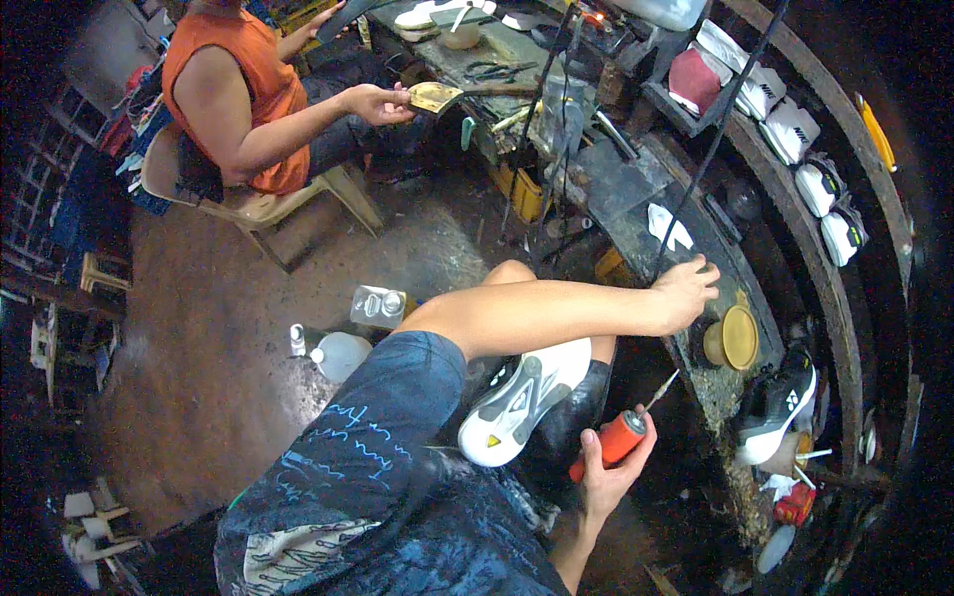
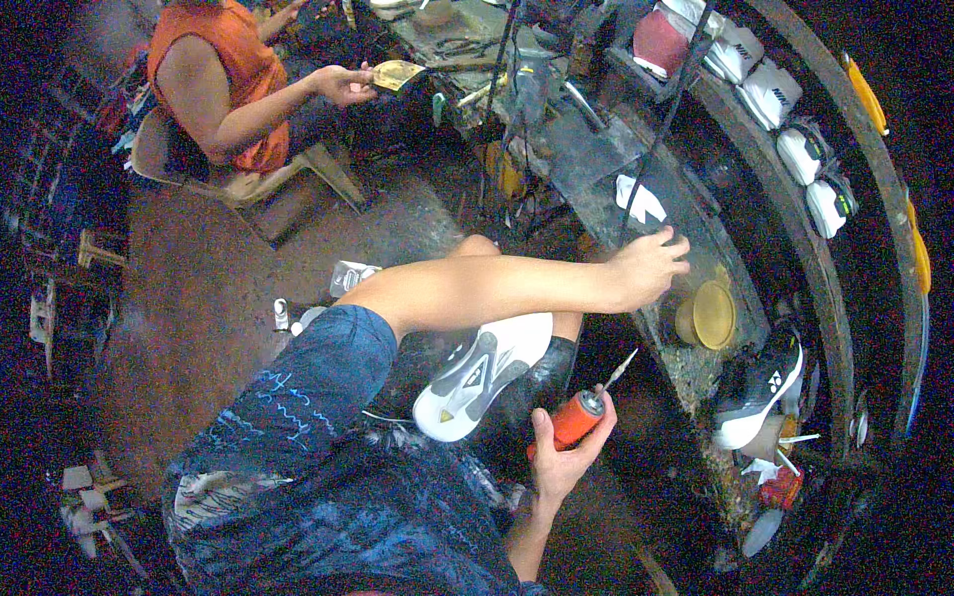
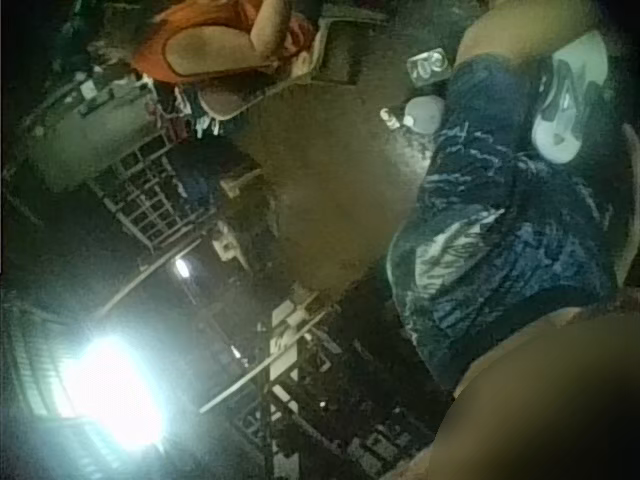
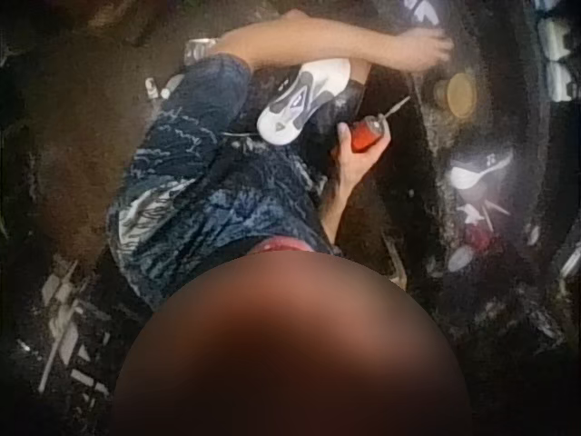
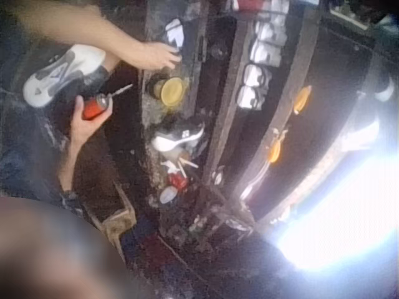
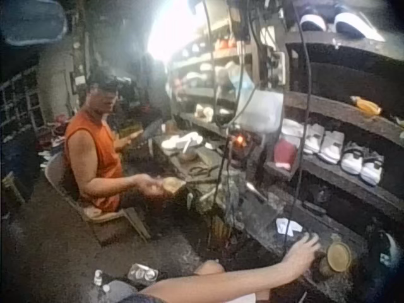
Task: The person holds a white and gray athletic shoe on their lap and uses a small brush to apply a brown substance to the sole. They then use a red-handled tool to scrape or spread the substance along the sole and side of the shoe.
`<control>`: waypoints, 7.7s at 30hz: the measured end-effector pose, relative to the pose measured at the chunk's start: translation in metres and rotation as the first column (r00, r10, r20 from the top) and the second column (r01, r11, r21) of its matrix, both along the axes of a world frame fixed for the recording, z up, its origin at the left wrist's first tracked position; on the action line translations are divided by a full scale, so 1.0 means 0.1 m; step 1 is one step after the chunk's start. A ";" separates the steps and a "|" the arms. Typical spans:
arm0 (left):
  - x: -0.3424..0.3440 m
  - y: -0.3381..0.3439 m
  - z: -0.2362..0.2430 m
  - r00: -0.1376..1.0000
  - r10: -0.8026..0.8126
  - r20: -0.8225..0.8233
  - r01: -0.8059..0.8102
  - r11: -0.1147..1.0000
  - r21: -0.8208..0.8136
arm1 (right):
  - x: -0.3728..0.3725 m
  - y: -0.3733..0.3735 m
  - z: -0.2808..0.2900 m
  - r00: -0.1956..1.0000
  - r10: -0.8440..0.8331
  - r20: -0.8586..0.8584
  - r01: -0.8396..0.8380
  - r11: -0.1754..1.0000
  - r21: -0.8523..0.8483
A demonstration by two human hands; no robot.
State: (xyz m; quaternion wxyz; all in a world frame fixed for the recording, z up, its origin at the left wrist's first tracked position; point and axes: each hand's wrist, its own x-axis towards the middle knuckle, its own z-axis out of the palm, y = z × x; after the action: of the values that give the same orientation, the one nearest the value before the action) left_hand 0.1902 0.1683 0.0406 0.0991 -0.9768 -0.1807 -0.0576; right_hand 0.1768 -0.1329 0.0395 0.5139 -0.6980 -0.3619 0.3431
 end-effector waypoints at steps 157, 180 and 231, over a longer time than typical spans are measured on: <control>-3.91 -1.19 -0.01 0.839 0.343 -0.424 -0.009 -0.769 -0.640 | -0.09 0.86 -0.20 0.954 0.261 -0.146 -0.252 0.965 0.079; -2.69 -1.80 -0.59 0.531 0.780 -0.329 0.603 -0.622 -0.501 | -0.06 0.33 0.10 0.816 0.489 0.309 -0.423 0.869 -0.257; -2.48 -1.81 -0.72 0.387 0.862 -0.327 0.643 -0.507 -0.575 | -0.38 0.69 0.09 0.769 0.542 0.339 -0.331 0.791 -0.514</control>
State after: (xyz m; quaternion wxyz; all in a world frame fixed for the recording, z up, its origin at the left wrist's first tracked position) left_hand -0.0582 -0.0131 -0.0314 -0.8424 -0.1753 -0.4222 -0.2854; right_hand 0.1390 -0.0636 0.0485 0.1485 -0.7473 -0.5471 0.3465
